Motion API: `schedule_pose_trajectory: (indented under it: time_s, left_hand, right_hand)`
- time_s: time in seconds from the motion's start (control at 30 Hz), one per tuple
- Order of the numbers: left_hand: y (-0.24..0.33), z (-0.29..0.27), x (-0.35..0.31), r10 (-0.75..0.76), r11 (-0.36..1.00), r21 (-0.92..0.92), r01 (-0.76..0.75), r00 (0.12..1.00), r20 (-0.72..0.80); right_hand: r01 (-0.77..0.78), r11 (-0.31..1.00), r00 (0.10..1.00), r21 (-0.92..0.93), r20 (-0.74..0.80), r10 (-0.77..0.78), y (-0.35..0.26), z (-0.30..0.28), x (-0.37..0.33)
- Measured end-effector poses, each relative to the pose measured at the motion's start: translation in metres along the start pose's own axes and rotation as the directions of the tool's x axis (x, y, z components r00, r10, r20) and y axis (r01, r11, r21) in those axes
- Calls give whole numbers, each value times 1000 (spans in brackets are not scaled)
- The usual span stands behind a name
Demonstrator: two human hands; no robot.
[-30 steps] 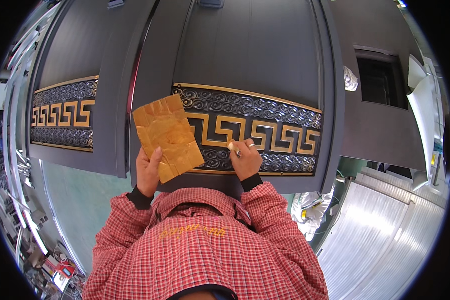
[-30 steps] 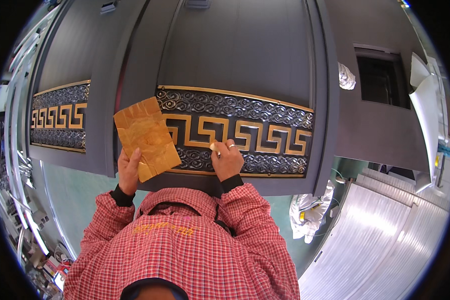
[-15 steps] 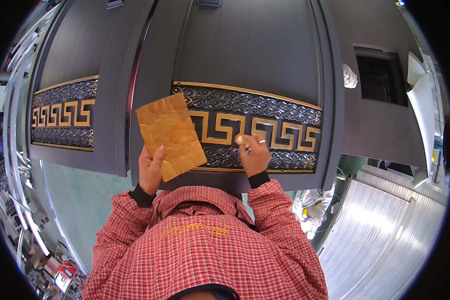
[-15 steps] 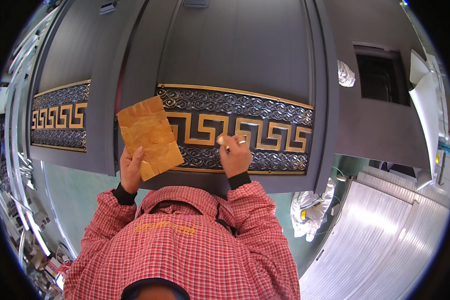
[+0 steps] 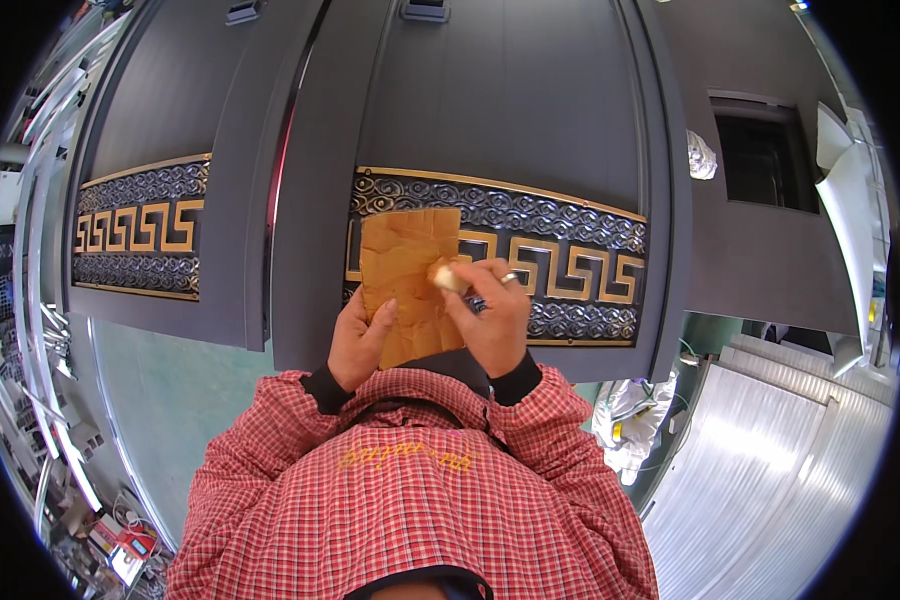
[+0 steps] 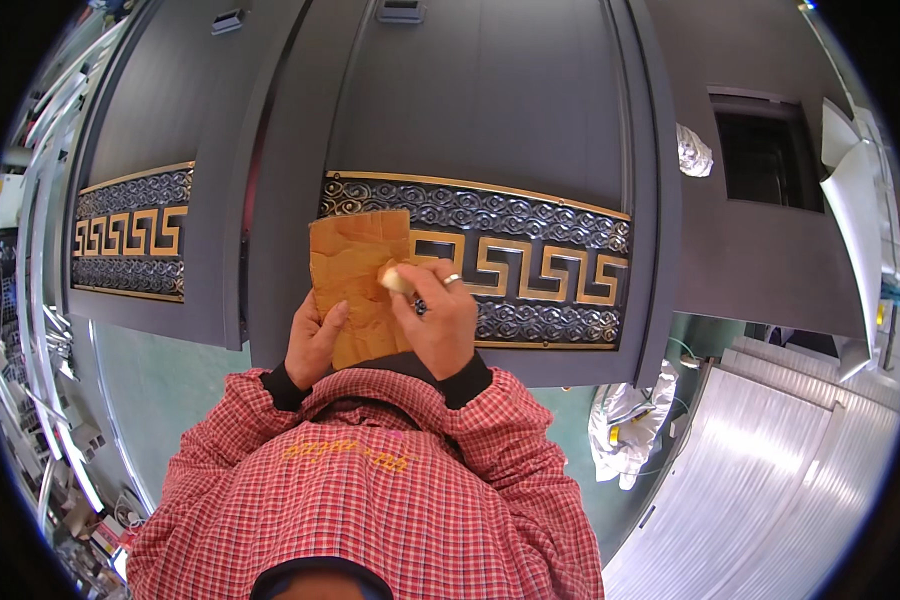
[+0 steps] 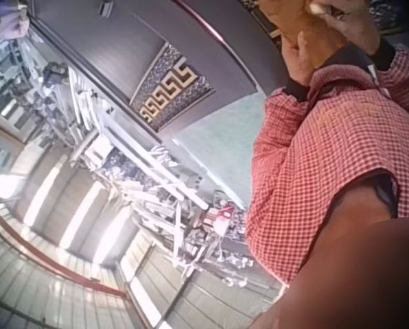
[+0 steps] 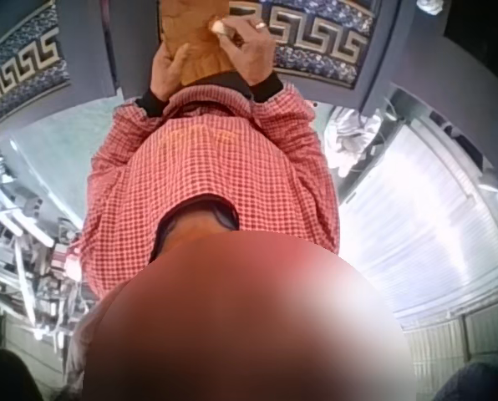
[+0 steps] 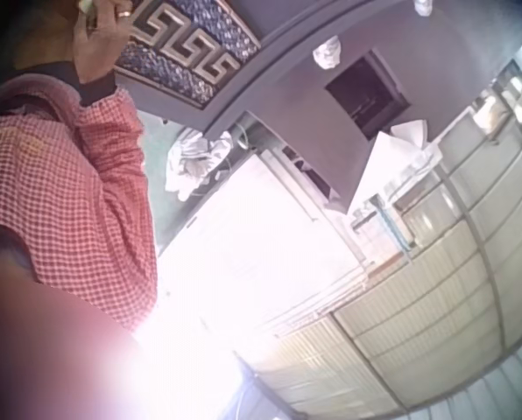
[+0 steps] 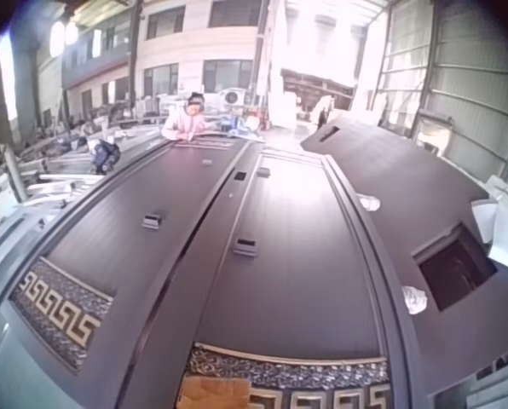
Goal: The person holds a sheet of gold leaf in the left hand and uses a small brush in the right hand to apply the gold leaf onto a decorative Greek key pattern on a dark gray surface. The person repeatedly brushes the gold leaf onto the pattern, moving along the design.
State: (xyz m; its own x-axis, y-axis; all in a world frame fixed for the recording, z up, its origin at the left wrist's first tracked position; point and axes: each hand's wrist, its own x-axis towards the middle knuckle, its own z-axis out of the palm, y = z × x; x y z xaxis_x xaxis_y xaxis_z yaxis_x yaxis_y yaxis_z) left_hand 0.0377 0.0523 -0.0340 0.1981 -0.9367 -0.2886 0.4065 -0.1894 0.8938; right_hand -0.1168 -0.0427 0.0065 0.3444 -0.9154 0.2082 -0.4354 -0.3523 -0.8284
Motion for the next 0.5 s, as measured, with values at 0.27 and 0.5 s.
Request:
schedule_pose_trajectory:
  time_s: [0.27,0.5]
  left_hand:
    - [3,-13,5,43,999,18,-41,994,-101]
    - [2,-25,7,36,999,44,-31,992,-118]
  right_hand:
    - [-161,970,987,-182,-53,153,52,-33,-35]
    - [-276,918,959,-286,-146,243,108,-16,-54]
